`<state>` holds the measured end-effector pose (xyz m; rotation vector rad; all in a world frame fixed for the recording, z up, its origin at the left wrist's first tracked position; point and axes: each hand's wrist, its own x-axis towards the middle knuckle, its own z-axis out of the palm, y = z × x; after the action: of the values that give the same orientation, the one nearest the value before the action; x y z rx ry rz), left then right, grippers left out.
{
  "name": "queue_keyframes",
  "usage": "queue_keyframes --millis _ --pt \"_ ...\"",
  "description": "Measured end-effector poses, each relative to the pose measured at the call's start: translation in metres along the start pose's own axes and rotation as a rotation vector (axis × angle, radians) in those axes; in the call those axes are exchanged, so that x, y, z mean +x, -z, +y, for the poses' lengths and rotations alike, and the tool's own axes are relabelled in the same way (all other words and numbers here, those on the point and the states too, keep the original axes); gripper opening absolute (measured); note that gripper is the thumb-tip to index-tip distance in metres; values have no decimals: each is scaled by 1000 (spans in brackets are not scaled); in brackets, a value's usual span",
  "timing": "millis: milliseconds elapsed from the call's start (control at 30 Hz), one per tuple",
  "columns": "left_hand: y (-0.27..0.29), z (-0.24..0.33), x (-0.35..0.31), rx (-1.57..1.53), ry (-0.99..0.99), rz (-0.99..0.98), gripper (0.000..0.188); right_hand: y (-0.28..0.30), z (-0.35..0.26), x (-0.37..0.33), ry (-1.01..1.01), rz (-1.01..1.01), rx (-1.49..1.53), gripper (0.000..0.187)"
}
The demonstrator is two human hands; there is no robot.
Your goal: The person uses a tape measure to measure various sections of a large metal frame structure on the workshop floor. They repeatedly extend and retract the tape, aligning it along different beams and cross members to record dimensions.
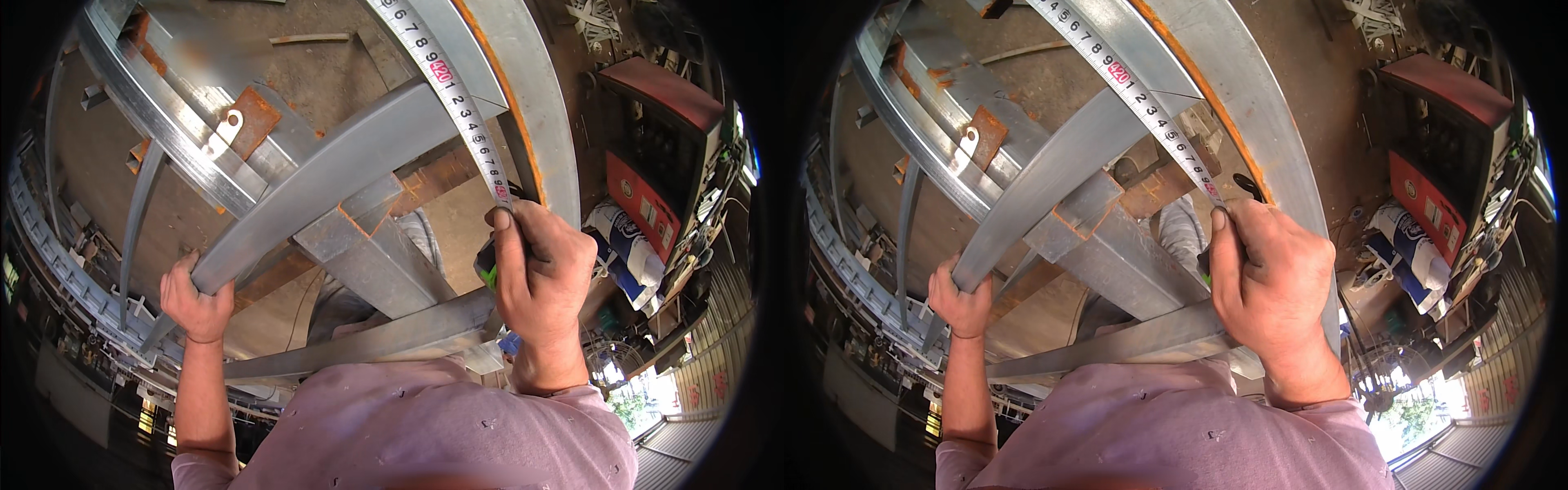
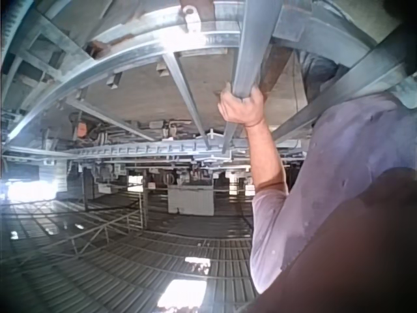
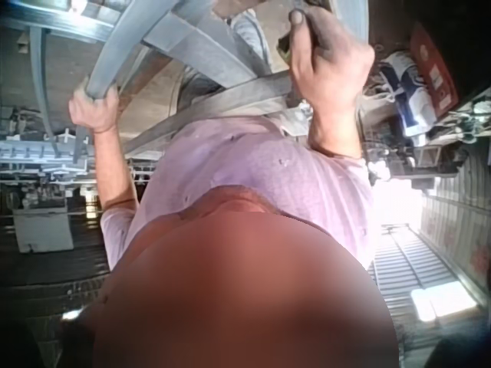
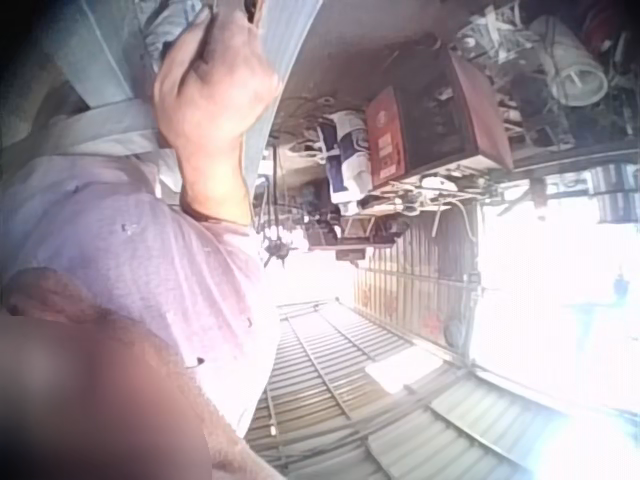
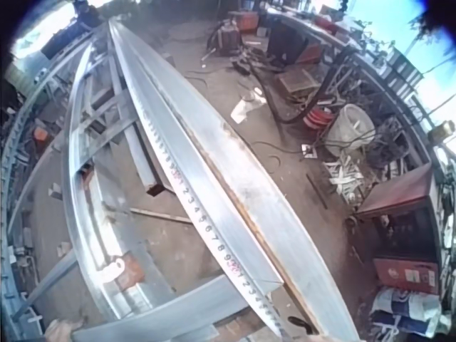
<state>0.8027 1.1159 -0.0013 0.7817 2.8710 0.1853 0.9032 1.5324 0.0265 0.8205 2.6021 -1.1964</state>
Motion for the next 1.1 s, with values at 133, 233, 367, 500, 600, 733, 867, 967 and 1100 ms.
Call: queue_keyframes --millis 133,233,367,500,600,733,867,967,1100 --pt "-1 -2 -2 14 -4 5 42 0 -1 0 -12 -1 33 3" --pt "-1 -2 -2 14 -8 8 42 0 -2 0 -25 -5 47 2" --pt "-1 -3 -3 14 -16 12 41 2 -3 0 -21 -15 33 2" --pt "-1 -3 -3 26 -27 20 42 1 -3 0 -16 -5 29 2" --pt "0 -1 -2 29 -26 21 42 2 -4 -1 -28 -10 27 2" --pt "0 -2 -2 29 -25 18 42 3 -4 0 -29 -19 13 2" --pt "1 -1 -2 27 -31 23 41 3 -4 -1 -34 -16 24 2" --pt "1 -1 -2 28 -28 22 41 3 -4 -1 -46 -23 55 2" --pt "1 -1 -3 26 -25 23 41 4 -4 -2 -50 -34 60 2"
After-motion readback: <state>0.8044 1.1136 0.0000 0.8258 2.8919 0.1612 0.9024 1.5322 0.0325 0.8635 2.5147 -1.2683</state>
